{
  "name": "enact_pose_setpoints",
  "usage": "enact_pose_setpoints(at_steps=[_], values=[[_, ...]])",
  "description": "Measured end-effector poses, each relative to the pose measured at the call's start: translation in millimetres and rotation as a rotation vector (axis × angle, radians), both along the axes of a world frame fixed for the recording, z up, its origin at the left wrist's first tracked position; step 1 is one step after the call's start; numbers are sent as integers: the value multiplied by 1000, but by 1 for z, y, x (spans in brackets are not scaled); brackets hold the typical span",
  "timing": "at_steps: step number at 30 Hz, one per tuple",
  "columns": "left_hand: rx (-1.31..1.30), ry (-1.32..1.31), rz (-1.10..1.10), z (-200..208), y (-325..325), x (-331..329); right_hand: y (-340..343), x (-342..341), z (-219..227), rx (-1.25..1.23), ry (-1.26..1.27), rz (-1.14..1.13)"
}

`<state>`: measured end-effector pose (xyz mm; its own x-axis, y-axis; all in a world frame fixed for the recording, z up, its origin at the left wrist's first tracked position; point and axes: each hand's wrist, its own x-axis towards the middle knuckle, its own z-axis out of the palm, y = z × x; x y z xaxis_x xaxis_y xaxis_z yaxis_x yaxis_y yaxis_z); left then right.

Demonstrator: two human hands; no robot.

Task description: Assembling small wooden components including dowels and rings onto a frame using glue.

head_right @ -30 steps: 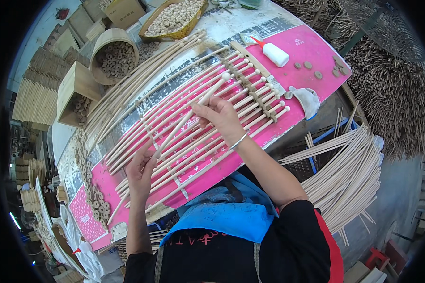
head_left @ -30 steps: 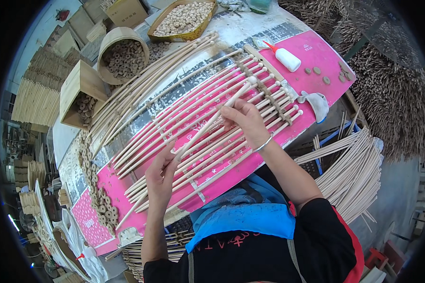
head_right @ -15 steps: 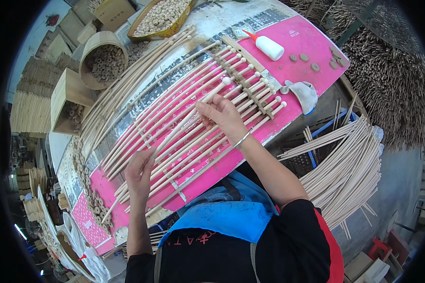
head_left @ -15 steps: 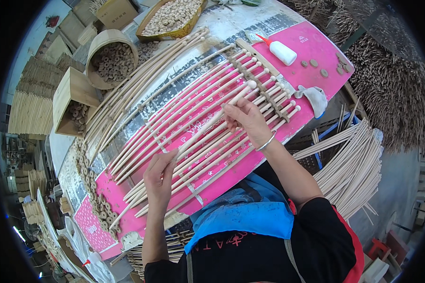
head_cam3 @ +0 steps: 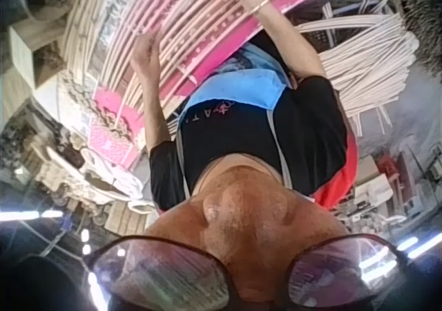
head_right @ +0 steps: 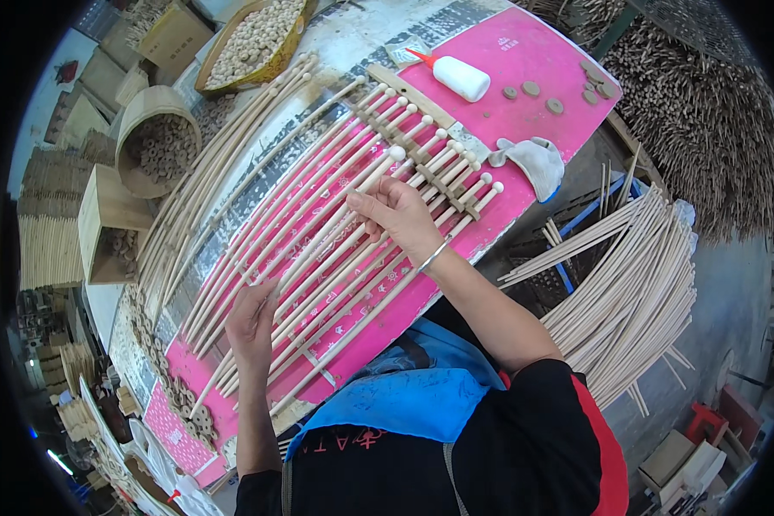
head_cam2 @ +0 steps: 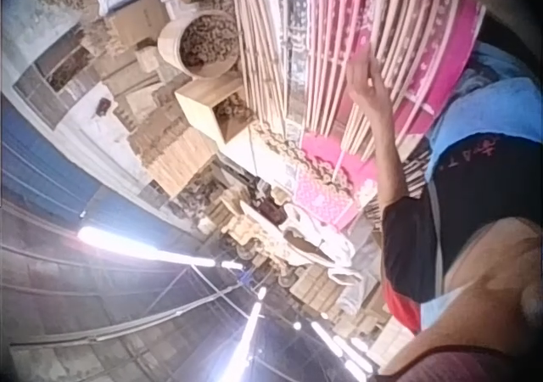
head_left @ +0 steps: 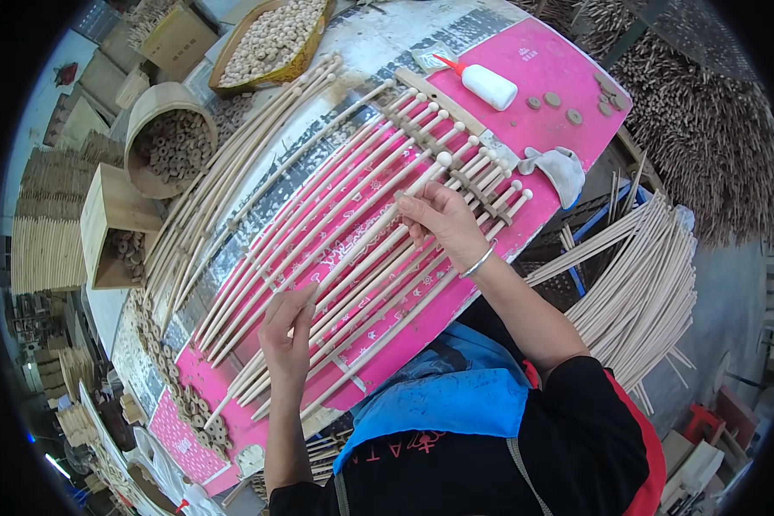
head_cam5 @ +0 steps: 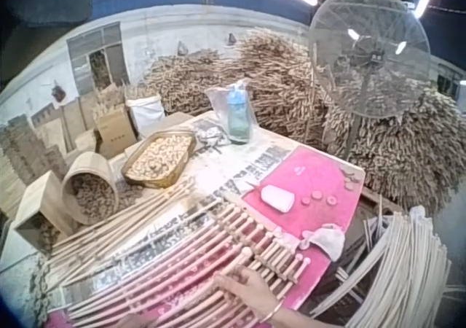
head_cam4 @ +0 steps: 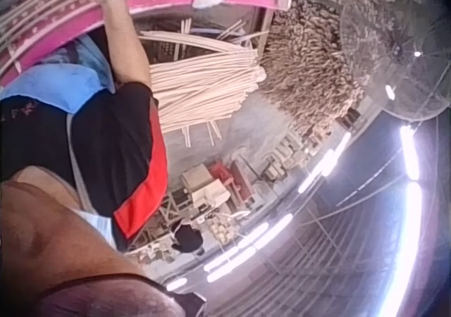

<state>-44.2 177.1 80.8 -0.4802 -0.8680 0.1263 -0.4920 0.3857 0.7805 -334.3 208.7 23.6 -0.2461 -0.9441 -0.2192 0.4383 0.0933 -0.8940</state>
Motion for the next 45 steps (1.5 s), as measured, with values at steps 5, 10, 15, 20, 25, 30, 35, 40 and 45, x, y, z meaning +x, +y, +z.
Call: enact_pose_setpoints(at_steps=[5,10,15,20,25,30,35,40,45], values=[[-75,-9,-25,-4,-12,-12,-7,-11,2,53,63,-75],[-189,12,-44,-22,-35,-37,-7,-31,16,125,149,-133],[-166,-27,-28,-40,-60,-69,21,-40,21,49,221,-12],[-199,-54,-45,-55,-76,-87,32,-34,24,54,215,43],[-302,-137,-13,-60,-71,-94,30,-28,26,49,169,97],[-457,-340,-8,-63,-69,-92,27,-20,20,38,168,144],[-555,-236,28,-65,-104,-67,31,-16,18,62,154,163],[-517,-431,150,-73,-176,-4,33,-11,21,47,153,192],[-620,-647,179,-97,-199,28,28,2,23,92,188,231]])
